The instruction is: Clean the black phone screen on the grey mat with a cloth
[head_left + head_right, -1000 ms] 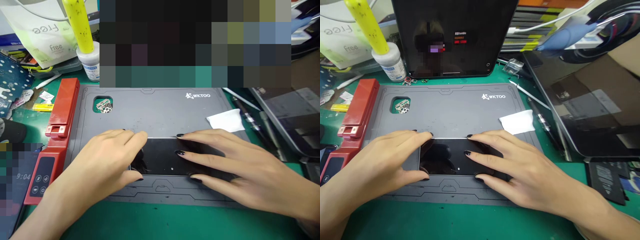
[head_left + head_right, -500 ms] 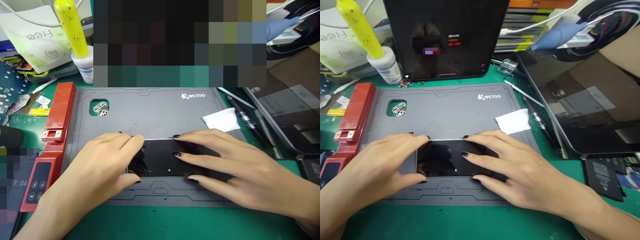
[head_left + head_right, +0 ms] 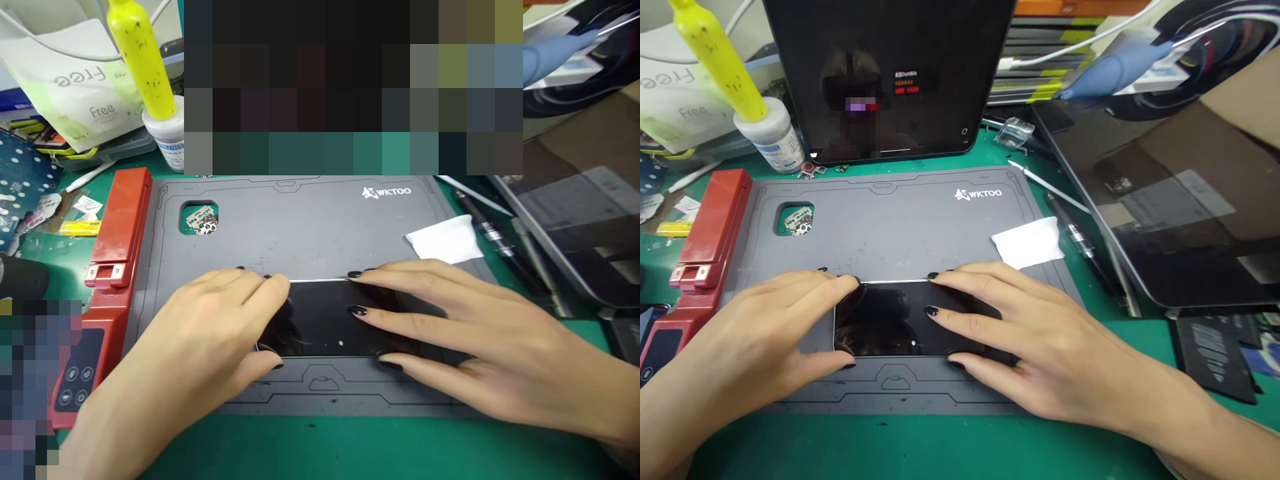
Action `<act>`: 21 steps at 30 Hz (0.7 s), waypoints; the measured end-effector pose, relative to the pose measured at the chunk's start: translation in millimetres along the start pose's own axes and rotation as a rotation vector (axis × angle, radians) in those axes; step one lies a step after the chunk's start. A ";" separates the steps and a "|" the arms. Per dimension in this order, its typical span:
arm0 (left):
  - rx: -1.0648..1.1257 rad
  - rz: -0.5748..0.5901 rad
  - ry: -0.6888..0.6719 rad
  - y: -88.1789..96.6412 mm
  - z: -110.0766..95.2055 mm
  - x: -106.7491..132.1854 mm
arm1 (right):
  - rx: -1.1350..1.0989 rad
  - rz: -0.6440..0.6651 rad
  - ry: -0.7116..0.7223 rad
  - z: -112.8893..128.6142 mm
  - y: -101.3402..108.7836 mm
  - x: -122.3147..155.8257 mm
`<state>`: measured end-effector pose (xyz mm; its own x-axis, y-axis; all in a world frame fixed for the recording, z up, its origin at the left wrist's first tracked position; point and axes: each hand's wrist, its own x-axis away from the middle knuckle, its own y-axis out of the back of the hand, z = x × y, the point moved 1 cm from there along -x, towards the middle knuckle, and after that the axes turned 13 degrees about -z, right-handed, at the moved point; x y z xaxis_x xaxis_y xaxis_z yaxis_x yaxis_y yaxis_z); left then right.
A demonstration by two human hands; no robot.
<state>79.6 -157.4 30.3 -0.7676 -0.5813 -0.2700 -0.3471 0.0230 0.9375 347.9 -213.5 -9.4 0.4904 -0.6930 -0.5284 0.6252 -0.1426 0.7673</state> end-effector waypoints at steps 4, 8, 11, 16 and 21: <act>0.002 0.000 0.001 0.5 -0.5 0.2 | 0.002 -0.003 0.008 0.0 -0.2 -0.6; 0.004 0.000 0.002 1.2 -0.4 1.0 | 0.008 0.005 -0.001 -0.6 0.4 1.9; 0.001 0.000 0.004 0.7 0.0 1.4 | 0.009 0.009 -0.011 -1.3 1.3 4.7; -0.002 0.012 0.008 0.5 -0.7 0.8 | 0.007 -0.002 -0.026 -1.3 1.3 3.3; -0.005 0.006 0.007 1.5 -2.4 -0.4 | -0.004 0.009 -0.017 0.8 1.7 1.1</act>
<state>80.6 -159.0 32.4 -0.7660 -0.5868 -0.2624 -0.3397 0.0231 0.9402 349.0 -215.1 -8.4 0.4860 -0.7059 -0.5152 0.6230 -0.1337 0.7707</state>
